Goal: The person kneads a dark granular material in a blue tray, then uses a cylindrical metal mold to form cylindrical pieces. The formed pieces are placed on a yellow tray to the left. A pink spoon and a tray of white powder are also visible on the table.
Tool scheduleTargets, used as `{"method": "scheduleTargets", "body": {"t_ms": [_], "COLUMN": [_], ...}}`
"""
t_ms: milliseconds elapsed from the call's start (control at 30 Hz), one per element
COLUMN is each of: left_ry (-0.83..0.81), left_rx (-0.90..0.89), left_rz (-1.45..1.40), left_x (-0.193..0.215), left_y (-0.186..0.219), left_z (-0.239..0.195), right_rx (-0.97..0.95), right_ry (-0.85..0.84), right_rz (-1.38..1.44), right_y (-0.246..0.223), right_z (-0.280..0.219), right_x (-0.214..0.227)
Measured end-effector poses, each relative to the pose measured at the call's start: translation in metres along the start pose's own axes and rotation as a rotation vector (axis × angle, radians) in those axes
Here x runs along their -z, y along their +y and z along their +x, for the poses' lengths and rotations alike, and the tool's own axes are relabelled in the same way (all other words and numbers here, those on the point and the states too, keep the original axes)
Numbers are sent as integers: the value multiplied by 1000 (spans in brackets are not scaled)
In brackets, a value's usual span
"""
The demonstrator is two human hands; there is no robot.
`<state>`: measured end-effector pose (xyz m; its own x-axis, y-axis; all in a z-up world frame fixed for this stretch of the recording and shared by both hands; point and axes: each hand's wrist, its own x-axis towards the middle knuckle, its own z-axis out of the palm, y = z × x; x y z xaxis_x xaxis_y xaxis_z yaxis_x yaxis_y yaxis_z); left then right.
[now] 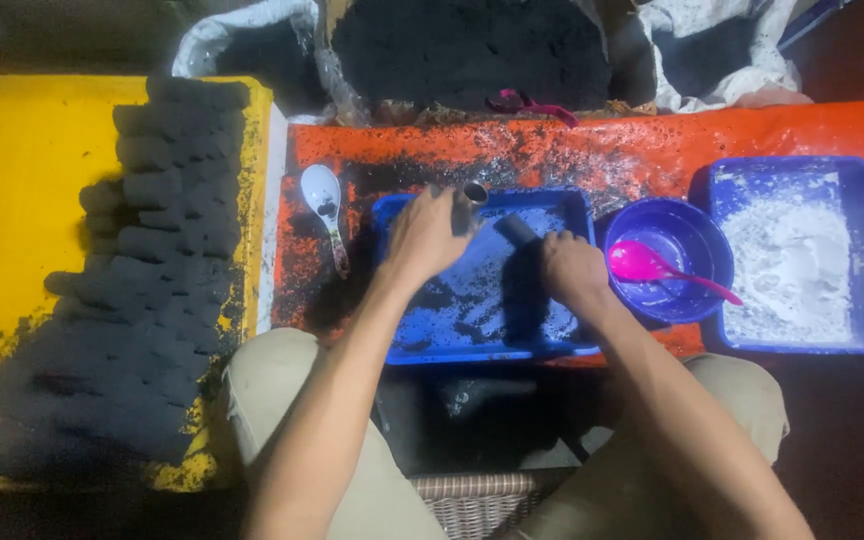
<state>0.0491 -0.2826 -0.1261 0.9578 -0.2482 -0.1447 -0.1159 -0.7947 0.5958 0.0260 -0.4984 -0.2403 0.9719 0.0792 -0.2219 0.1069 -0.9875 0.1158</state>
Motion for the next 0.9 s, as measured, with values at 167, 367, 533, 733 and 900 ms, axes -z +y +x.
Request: {"method": "scheduleTargets", "body": {"t_ms": [167, 367, 533, 733, 900], "left_ry": [-80, -82, -84, -152, 37], "left_rx": [-28, -127, -184, -98, -5], "left_rz": [-82, -150, -135, 280, 623], "left_x": [-9, -28, -46, -47, -55], "left_y": [9, 6, 0, -19, -58], "left_z": [-9, -13, -14, -9, 8], "right_rx": [16, 214, 224, 123, 61], "right_ry": [114, 33, 181, 286, 296], "right_rz": [220, 990, 957, 753, 643], "right_y": [-33, -48, -51, -36, -40], "right_z": [-35, -59, -56, -38, -42], "right_x": [84, 138, 109, 50, 63]}}
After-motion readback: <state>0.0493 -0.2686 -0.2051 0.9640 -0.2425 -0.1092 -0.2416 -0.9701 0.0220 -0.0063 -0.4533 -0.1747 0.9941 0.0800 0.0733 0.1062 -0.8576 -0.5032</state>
